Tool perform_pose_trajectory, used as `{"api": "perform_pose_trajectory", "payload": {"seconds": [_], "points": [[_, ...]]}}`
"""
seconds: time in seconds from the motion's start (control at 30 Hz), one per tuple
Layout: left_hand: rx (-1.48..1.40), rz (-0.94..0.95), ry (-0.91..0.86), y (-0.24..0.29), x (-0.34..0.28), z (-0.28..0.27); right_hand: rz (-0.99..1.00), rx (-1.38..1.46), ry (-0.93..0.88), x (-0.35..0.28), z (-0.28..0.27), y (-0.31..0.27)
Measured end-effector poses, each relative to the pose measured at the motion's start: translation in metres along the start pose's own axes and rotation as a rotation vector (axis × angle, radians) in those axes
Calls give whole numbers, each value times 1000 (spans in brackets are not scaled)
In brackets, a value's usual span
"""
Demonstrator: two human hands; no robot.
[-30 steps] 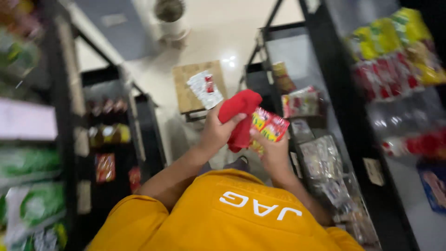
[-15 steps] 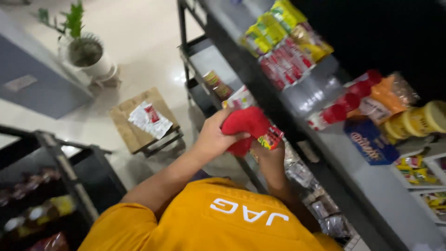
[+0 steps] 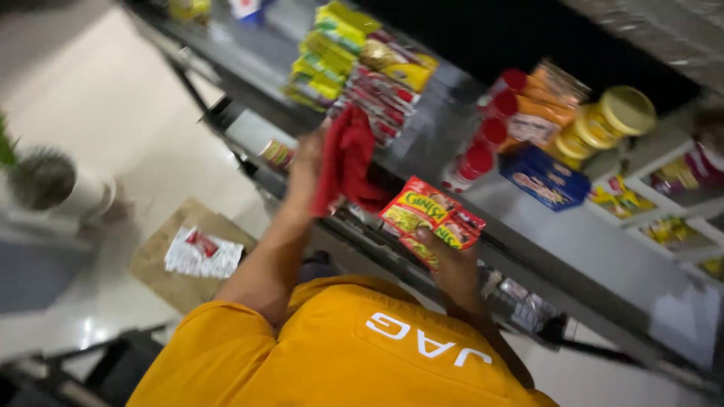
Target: Organizing and wiping down sauce packets and seasoning on a retail grocery shelf using a cloth.
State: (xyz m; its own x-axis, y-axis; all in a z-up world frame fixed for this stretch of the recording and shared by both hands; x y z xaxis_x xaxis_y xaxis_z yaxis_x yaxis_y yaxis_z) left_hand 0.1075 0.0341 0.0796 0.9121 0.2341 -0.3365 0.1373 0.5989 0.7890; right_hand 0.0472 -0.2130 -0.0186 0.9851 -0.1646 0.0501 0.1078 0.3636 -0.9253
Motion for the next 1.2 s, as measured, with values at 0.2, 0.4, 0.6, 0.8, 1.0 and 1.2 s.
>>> {"api": "perform_pose_trajectory", "payload": {"seconds": [0.2,0.4,0.6,0.8,1.0,1.2], "points": [[720,621,-1170,27,27,18,-70,-285,2,4,24,-30],[1136,646,-1386,30,40,43,-39,-883,65,20,-11,14],[1539,801,-1248,21,61,51,-79,-734,132,22,18,5],[1094,881,-967,21,78,47,-586,-580,394,-8,49,-64],[540,689,-736,-29,56,45,-26,-637,-375,0,23,9],[605,753,-815,-25,48,65,115,-746,-258,2,25,46]]}}
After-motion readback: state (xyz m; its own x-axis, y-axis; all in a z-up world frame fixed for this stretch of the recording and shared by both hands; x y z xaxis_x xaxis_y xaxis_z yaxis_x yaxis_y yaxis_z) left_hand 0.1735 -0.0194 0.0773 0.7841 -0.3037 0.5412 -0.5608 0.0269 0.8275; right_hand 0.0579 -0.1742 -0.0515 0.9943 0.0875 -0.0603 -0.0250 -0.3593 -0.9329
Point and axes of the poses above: each hand's wrist, its own x-axis towards the middle knuckle, its own z-axis out of the palm, y = z × x, the point moved 3 cm from there along x, towards the middle knuckle, and after that the axes turned 2 degrees about -y, right-handed, at the moved point
